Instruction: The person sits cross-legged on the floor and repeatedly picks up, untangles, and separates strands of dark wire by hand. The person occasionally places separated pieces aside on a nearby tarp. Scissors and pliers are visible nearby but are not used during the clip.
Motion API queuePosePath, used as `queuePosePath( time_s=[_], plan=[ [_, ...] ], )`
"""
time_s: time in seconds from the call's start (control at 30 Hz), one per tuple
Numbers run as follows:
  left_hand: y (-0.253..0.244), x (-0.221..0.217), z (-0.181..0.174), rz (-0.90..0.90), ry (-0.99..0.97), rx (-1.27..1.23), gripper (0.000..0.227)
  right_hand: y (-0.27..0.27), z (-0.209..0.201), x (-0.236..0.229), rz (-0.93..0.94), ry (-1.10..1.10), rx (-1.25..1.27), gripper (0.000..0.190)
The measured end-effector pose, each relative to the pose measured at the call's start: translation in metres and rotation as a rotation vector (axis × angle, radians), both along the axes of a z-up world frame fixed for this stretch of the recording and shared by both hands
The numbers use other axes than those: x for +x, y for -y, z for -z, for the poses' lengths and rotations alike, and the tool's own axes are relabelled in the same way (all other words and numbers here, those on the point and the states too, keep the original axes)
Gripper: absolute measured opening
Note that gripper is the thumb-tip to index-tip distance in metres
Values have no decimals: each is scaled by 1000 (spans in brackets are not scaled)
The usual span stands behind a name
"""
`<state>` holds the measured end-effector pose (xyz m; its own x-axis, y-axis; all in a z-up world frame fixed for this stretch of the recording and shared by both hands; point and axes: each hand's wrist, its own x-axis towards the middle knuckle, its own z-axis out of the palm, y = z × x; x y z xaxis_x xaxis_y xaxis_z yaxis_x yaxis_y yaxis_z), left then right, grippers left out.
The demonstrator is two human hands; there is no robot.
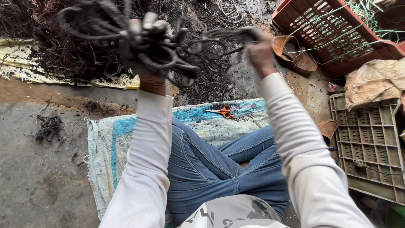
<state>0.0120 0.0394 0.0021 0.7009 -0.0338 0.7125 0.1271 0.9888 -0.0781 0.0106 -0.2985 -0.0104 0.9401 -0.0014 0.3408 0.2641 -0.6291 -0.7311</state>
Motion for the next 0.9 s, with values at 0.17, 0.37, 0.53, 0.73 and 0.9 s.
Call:
queuePosePath(
  time_s=[0.17,0.37,0.53,0.73,0.9],
  plan=[
    [-26,2,6,-77,-8,-18,28,115,-21,-17,350,284,552,18],
    [-17,2,4,-77,-28,60,28,188,10,-51,684,-68,334,16],
    [-17,-3,7,-103,-90,208,27,203,45,-51,528,-22,136,11],
    [-16,-3,7,-93,-137,217,26,172,51,-57,728,142,-473,28],
    [-8,-4,10,-23,-136,183,26,63,64,-68,24,344,-560,42]
  ],
)
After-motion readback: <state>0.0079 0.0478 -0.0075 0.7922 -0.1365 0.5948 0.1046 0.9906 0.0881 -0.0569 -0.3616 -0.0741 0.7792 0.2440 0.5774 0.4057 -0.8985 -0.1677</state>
